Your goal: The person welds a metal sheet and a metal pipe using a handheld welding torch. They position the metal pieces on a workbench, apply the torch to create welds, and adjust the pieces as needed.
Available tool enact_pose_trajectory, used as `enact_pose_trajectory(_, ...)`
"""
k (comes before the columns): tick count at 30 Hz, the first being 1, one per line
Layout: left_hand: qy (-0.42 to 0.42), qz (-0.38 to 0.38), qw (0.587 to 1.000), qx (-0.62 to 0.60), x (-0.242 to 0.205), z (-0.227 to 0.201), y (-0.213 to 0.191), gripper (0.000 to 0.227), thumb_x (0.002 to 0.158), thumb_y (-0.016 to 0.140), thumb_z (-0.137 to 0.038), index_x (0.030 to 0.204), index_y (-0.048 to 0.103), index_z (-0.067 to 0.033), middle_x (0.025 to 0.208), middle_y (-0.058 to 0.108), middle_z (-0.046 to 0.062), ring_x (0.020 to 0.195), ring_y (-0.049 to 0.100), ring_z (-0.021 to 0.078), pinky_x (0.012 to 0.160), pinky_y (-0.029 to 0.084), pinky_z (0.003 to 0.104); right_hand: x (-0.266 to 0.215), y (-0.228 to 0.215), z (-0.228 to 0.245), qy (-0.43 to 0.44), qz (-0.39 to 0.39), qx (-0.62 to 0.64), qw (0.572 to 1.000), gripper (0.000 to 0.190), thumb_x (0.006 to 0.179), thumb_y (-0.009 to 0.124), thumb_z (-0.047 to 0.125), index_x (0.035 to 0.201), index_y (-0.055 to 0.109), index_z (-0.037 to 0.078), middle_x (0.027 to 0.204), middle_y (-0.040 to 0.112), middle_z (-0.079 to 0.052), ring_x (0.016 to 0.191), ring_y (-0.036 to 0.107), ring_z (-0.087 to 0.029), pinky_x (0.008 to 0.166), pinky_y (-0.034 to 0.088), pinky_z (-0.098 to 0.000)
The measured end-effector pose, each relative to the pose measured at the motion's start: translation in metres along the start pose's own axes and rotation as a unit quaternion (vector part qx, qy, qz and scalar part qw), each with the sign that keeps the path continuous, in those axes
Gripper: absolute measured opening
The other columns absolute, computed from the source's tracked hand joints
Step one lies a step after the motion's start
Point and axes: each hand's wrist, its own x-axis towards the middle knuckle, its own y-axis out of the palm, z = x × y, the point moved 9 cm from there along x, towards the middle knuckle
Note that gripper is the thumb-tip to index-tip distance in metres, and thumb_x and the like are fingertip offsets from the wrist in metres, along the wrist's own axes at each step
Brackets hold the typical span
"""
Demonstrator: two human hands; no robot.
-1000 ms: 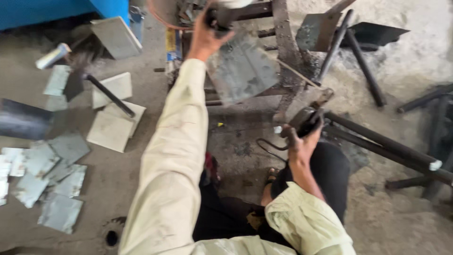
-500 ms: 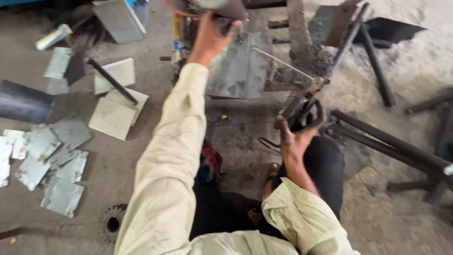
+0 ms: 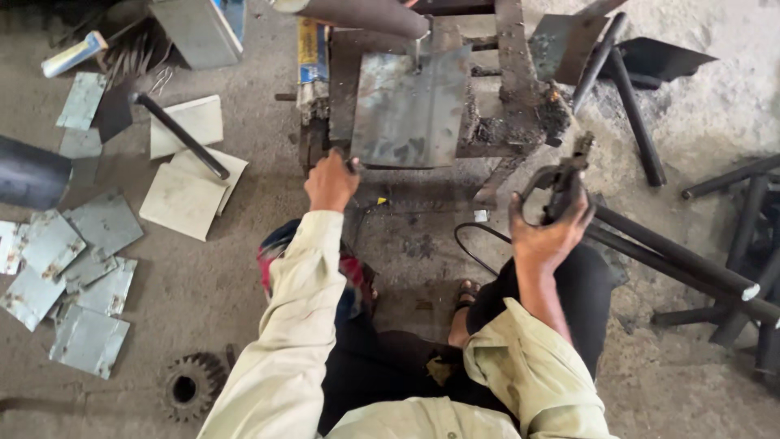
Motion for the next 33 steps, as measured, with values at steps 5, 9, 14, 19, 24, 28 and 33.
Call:
enact_pose_trajectory(5, 0.007, -0.008, 1.0, -0.015, 0.018, -0.004, 0.025, 0.037, 0.092, 0.069, -0.038, 0.108, 0.064, -0.005, 0.104, 0.072, 0.024, 0.101, 0.068, 0.0465, 0.082, 0.054, 0.058, -0.001, 0.005, -0.007, 0.008, 0.006, 0.003, 1.0, 0.088, 0.078, 0.092, 0.01, 0.154, 0.048, 0.0, 0.131, 0.062, -0.018, 0.123, 0.057, -0.037, 0.108, 0.048, -0.0482)
enact_pose_trajectory(9, 0.006, -0.022, 0.997, -0.068, 0.023, -0.002, 0.027, 0.034, 0.093, 0.071, -0.035, 0.102, 0.064, -0.0026, 0.104, 0.071, 0.024, 0.1, 0.067, 0.0482, 0.081, 0.053, 0.058, 0.003, 0.004, -0.015, 0.072, -0.048, 0.186, 0.979, 0.086, 0.086, 0.092, 0.017, 0.155, 0.043, 0.003, 0.137, 0.059, -0.016, 0.124, 0.059, -0.029, 0.104, 0.055, -0.043)
enact_pose_trajectory(14, 0.016, -0.025, 0.996, -0.084, 0.023, -0.006, 0.02, 0.032, 0.09, 0.073, -0.031, 0.101, 0.065, -0.002, 0.104, 0.071, 0.025, 0.1, 0.066, 0.0497, 0.081, 0.052, 0.058, 0.033, 0.042, 0.016, 0.081, 0.008, 0.343, 0.936, 0.096, 0.09, 0.09, 0.026, 0.157, 0.024, 0.006, 0.143, 0.046, -0.013, 0.13, 0.055, -0.028, 0.107, 0.056, -0.0408)
enact_pose_trajectory(19, 0.015, -0.032, 0.996, -0.079, 0.016, -0.013, 0.008, 0.034, 0.082, 0.077, -0.029, 0.106, 0.067, -0.0078, 0.103, 0.071, 0.023, 0.097, 0.065, 0.0492, 0.08, 0.052, 0.057, 0.043, 0.08, 0.029, 0.047, 0.022, 0.241, 0.969, 0.09, 0.088, 0.093, 0.02, 0.157, 0.036, 0.008, 0.142, 0.052, -0.014, 0.133, 0.054, -0.029, 0.115, 0.05, -0.0466)
enact_pose_trajectory(24, 0.03, -0.024, 0.999, -0.035, 0.009, -0.015, 0.005, 0.03, 0.089, 0.075, -0.031, 0.105, 0.067, -0.007, 0.104, 0.073, 0.021, 0.098, 0.068, 0.0459, 0.081, 0.054, 0.055, 0.024, 0.094, 0.018, 0.068, 0.011, 0.3, 0.952, 0.087, 0.09, 0.09, 0.011, 0.157, 0.035, 0.008, 0.143, 0.049, -0.015, 0.136, 0.051, -0.028, 0.117, 0.05, -0.0476)
enact_pose_trajectory(28, 0.027, -0.022, 0.999, -0.024, 0.007, -0.016, 0.001, 0.032, 0.087, 0.075, -0.033, 0.106, 0.067, -0.0083, 0.105, 0.073, 0.019, 0.098, 0.068, 0.0449, 0.08, 0.055, 0.054, 0.025, 0.125, 0.01, 0.213, 0.044, 0.406, 0.888, 0.086, 0.081, 0.083, 0.01, 0.152, 0.035, 0.008, 0.134, 0.049, -0.009, 0.122, 0.054, -0.023, 0.098, 0.059, -0.0443)
enact_pose_trajectory(33, 0.049, -0.014, 0.999, 0.001, 0.008, -0.018, 0.001, 0.039, 0.085, 0.075, -0.032, 0.116, 0.066, -0.0097, 0.105, 0.071, 0.02, 0.095, 0.069, 0.0442, 0.077, 0.055, 0.054, 0.032, 0.124, 0.026, 0.113, 0.048, 0.302, 0.945, 0.088, 0.088, 0.091, 0.003, 0.155, 0.034, 0.006, 0.144, 0.052, -0.014, 0.136, 0.054, -0.027, 0.119, 0.048, -0.041)
